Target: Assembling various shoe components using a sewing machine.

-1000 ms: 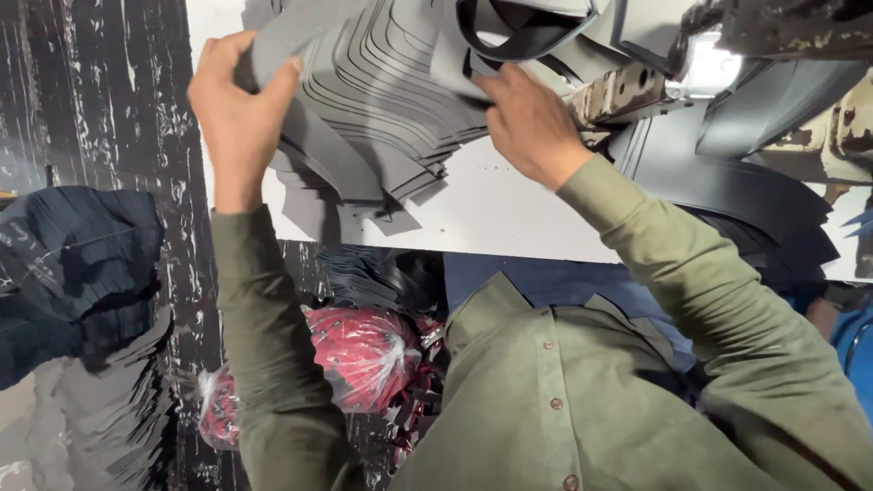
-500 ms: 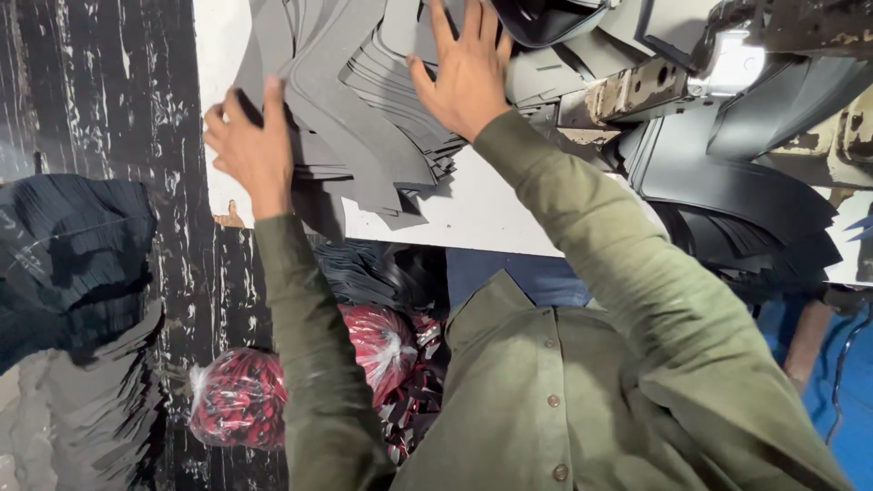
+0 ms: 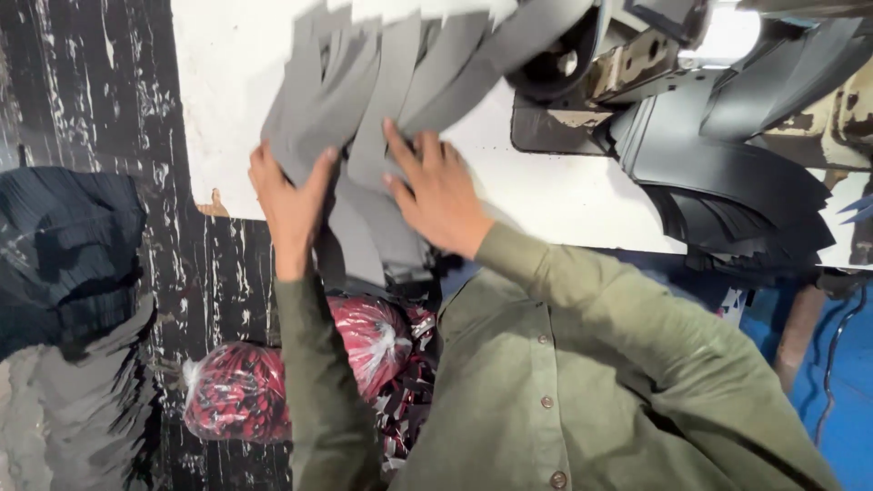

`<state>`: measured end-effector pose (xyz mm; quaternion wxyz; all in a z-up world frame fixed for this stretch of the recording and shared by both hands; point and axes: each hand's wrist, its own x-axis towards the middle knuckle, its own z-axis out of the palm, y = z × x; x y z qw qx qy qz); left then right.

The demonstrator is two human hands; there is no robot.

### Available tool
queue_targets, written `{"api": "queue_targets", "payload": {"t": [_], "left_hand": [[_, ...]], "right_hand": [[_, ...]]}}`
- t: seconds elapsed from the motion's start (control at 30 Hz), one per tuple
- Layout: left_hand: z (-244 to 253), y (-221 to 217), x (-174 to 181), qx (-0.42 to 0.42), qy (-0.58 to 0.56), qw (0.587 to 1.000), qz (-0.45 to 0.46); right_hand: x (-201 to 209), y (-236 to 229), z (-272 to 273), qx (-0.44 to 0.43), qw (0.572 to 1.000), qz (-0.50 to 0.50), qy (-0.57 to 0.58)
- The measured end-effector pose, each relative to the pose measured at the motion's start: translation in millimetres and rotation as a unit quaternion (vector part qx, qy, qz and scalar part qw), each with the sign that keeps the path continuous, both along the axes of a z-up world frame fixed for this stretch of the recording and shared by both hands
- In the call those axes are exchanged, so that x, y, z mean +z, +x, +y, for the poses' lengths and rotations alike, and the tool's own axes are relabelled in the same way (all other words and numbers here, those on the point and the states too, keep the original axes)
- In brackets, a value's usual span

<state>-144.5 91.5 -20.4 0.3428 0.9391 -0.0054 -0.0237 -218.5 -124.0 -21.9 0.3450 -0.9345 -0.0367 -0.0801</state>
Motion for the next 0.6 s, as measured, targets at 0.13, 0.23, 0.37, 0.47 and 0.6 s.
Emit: {"api": "queue_targets", "payload": {"t": [0.13,0.23,0.37,0.47,0.6], "left_hand": [[-12.0,-13.2,25.7,0.007,0.000,1.000,0.019],[-42.9,-5.1,50.1,0.018,0.161,0.981,-0.108],[-92.2,-0.9,73.4,-0.076,0.226,0.956,-0.170],[-84.2,10.2,38.0,-0.084,0.206,0.968,-0.116],[-74.8,-10.4,39.0,0.001,0.082,0.987,-0.139]], "right_hand": [[10.8,-6.7,-1.1,0.003,0.999,0.038,0.019],[18.5,2.0,-18.0,0.028,0.998,0.044,0.042],[13.5,-22.2,-59.2,0.040,0.993,0.004,0.112],[40.1,-53.7,-135.2,-0.029,0.984,-0.065,0.165],[81.5,-64.4,-245.7,-0.139,0.978,-0.152,0.039]]}}
